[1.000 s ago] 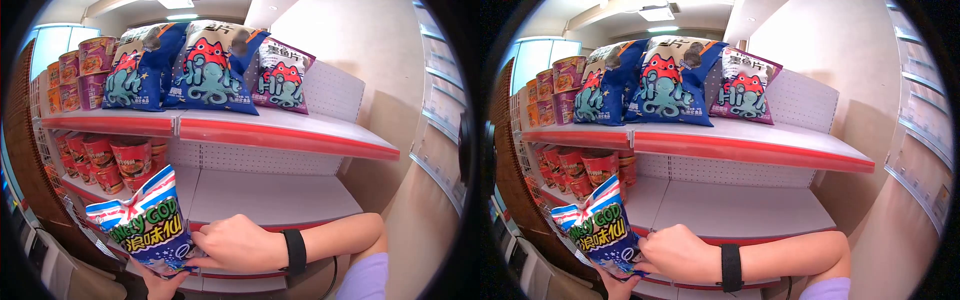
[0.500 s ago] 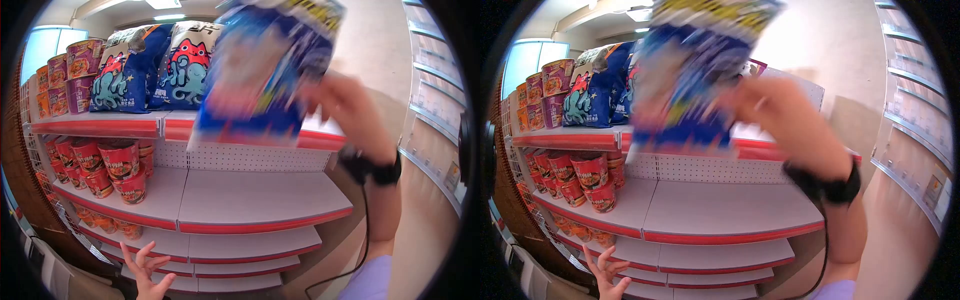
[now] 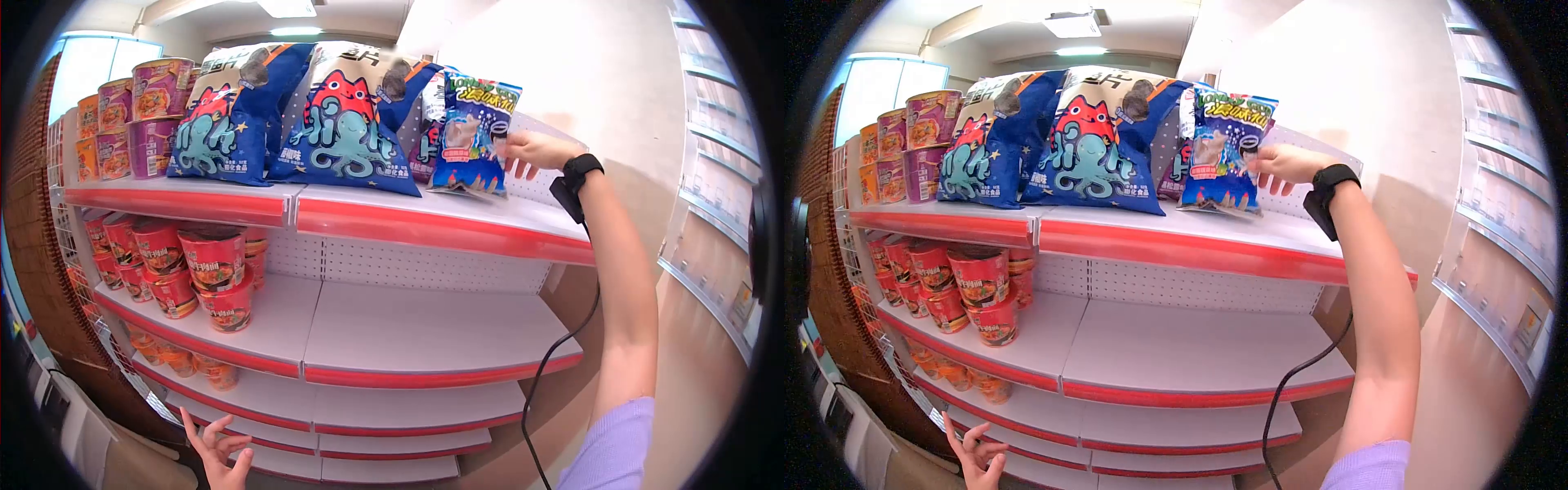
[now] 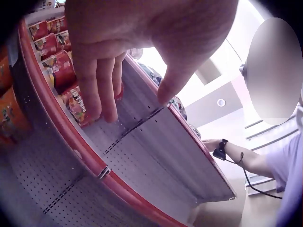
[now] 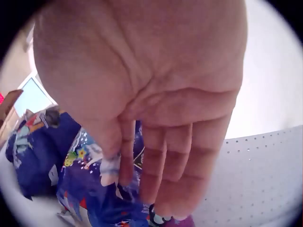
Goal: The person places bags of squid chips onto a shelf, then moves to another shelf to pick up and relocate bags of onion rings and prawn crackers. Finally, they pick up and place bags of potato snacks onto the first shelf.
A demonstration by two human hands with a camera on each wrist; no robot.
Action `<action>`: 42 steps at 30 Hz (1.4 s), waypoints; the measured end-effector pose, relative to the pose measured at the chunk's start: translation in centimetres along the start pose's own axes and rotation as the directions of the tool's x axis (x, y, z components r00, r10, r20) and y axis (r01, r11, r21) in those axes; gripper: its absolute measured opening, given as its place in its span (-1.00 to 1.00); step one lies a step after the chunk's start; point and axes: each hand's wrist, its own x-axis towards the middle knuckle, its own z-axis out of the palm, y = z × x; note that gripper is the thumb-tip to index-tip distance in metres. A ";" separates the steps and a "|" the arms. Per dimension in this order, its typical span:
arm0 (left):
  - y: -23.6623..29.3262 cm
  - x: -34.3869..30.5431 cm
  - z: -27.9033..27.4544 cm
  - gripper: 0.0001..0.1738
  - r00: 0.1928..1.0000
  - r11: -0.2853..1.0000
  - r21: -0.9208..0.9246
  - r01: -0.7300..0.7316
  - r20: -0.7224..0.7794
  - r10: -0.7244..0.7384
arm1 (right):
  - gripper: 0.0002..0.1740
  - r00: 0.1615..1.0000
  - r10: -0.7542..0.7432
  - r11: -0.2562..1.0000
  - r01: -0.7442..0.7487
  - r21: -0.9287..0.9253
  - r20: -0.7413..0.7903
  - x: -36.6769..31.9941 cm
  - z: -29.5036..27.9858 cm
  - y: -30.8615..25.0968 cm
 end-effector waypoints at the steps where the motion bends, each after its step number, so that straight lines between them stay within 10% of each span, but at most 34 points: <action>1: -0.1 0.0 0.0 0.12 1.000 1.000 -0.005 -0.001 -0.002 0.001 | -0.51 0.999 0.043 0.999 -0.043 -0.025 0.007 0.1 0.4 -0.3; 20: -2.9 1.8 2.9 0.07 0.994 0.999 -0.007 -0.037 0.102 0.038 | -0.49 0.996 0.092 0.993 -0.090 -0.075 0.014 -3.4 -0.3 0.2; 30: -5.4 3.3 0.5 -0.10 0.961 0.994 0.094 -0.050 0.276 0.022 | -0.69 0.792 -0.296 0.955 0.264 -0.138 -0.533 -14.5 3.2 -4.3; 36: -4.6 9.1 -1.5 -0.56 0.757 0.886 0.375 -0.272 0.652 -0.044 | -0.81 0.851 0.006 0.999 0.015 0.036 -0.526 -25.0 11.2 -9.8; 42: -8.1 10.7 0.3 -0.63 0.411 0.910 0.168 -0.378 0.912 0.002 | -0.76 0.857 0.399 0.866 -0.470 -0.174 -0.327 -38.1 24.3 -11.3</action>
